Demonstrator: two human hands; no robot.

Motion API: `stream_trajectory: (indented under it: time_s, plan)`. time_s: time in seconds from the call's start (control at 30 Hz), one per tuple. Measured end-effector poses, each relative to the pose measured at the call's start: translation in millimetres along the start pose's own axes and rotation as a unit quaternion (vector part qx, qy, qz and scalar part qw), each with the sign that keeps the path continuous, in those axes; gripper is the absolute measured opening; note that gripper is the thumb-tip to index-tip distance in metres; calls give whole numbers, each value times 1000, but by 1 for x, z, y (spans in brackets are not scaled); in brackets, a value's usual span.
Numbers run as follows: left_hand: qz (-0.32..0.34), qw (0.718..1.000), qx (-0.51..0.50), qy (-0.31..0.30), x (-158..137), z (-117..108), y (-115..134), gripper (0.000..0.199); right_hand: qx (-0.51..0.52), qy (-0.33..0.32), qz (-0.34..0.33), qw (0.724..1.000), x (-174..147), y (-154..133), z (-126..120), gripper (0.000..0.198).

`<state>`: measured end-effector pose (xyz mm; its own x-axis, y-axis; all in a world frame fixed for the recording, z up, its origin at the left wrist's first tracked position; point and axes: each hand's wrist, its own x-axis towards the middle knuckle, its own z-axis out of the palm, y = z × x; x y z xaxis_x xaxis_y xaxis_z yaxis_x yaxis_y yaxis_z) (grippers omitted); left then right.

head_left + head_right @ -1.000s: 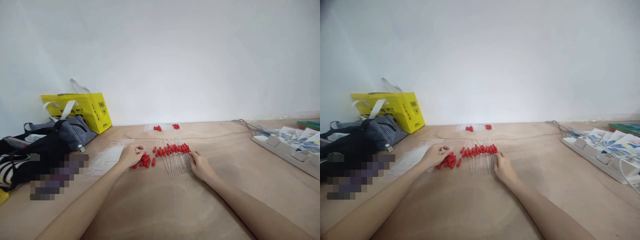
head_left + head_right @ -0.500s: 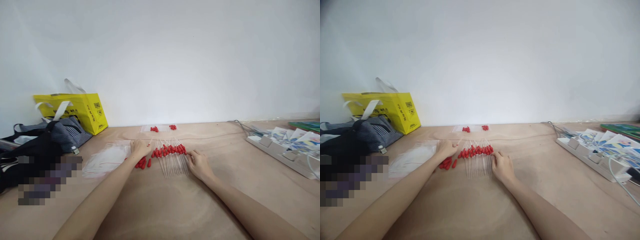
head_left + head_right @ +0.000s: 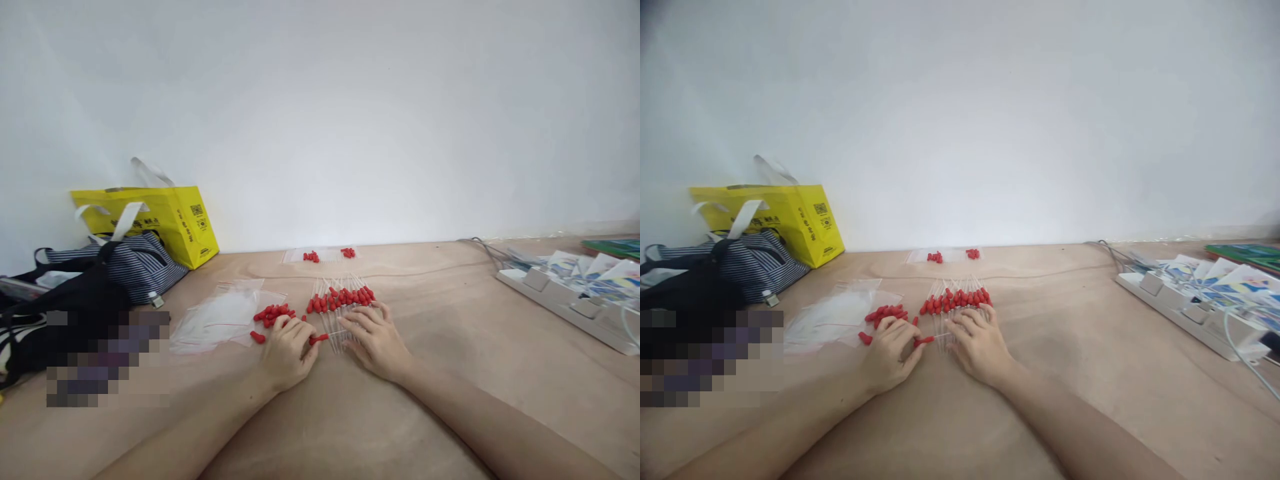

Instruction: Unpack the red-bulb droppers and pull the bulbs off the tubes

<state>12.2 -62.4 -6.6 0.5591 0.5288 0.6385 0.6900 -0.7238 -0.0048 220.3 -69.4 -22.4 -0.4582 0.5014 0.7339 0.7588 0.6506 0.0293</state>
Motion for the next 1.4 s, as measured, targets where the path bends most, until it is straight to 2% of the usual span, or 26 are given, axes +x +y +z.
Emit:
stream_trajectory:
  time_s: [0.13, 0.4, 1.0, 1.23, 1.4]
  plan:
    - [9, 1000, -18, -4, 3, 2, 3, 12, 13, 0, -17, 1000, 1, -5, 9, 18]
    - [35, 999, -31, -15, 6, 4, 2, 15, 14, -20, -27, 999, 0, -10, 6, 27]
    - [79, 996, -10, -41, 0, 2, 2, 25, 15, -13, -42, 999, 2, -14, -3, 21]
    - [63, 997, -18, -38, -5, 2, -3, 25, 23, -23, -24, 999, -3, -11, -7, 22]
    - [-33, 998, -49, 11, -6, -11, -21, 21, 15, -29, 62, 998, -11, 3, -8, 21]
